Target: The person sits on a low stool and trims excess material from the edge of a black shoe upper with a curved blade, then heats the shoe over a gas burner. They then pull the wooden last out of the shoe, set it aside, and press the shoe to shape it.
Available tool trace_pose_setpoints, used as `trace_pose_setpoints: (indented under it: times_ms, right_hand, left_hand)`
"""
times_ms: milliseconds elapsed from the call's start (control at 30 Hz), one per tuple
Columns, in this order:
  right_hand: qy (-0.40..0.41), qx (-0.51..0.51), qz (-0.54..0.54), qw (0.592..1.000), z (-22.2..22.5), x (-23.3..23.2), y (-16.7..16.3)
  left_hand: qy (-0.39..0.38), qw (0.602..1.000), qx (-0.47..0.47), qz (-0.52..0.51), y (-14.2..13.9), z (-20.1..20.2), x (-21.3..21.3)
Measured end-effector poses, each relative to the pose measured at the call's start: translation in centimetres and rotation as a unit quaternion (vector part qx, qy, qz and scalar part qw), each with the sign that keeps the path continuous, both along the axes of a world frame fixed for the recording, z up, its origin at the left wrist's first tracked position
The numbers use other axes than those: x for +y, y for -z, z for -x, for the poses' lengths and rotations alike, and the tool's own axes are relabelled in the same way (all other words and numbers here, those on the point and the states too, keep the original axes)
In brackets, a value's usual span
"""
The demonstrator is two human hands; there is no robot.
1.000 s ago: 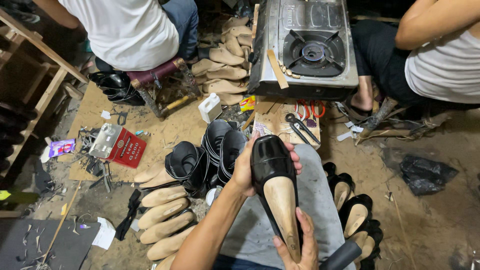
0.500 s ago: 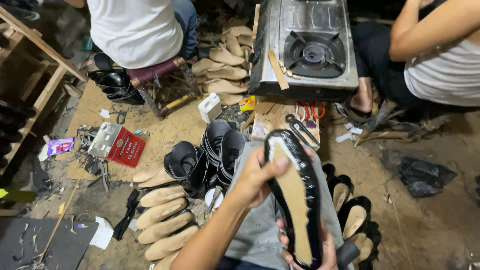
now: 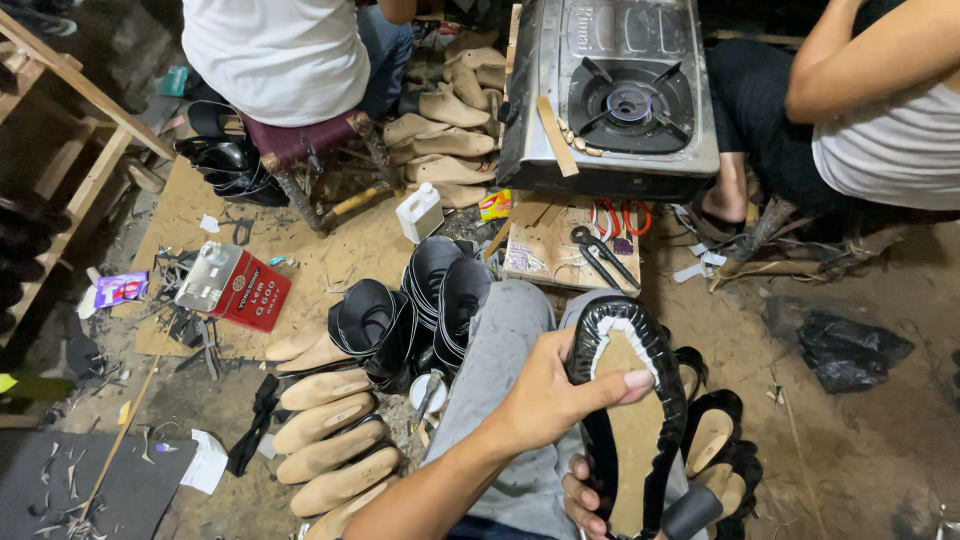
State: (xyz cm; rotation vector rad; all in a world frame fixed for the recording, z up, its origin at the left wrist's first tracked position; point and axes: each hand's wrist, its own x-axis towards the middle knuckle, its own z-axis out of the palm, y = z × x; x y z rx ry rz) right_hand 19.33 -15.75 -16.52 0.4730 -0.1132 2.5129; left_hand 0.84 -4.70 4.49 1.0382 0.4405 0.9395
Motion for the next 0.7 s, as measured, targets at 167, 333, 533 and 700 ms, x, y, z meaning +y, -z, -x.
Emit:
trace_pose_setpoints:
  times_ms: [167,333,533,700]
  right_hand:
    - [-0.051,0.024,0.002,0.998,0.0,1.3,-0.2]
    - [0.081,-0.034,0.027,0.996,1.2,0.6,-2.5]
    - [0.469,-0.354,0.090,0.804,2.4,-2.1,-6.5]
    - [0.530,-0.725,-0.244,0.366,3.0,-2.1,-9.8]
  left_hand:
    - [0.011,1.000,-0.004,0.009,-0.2,-0.1,0.1]
    - [0.007,0.999,-0.012,-0.038,-0.8,0.6,0.1]
    - [-0.049,0.991,-0.127,-0.018,-1.4,2.5,2.3]
    - [-0.128,0.989,-0.036,-0.062,-1.5,3.4,3.6]
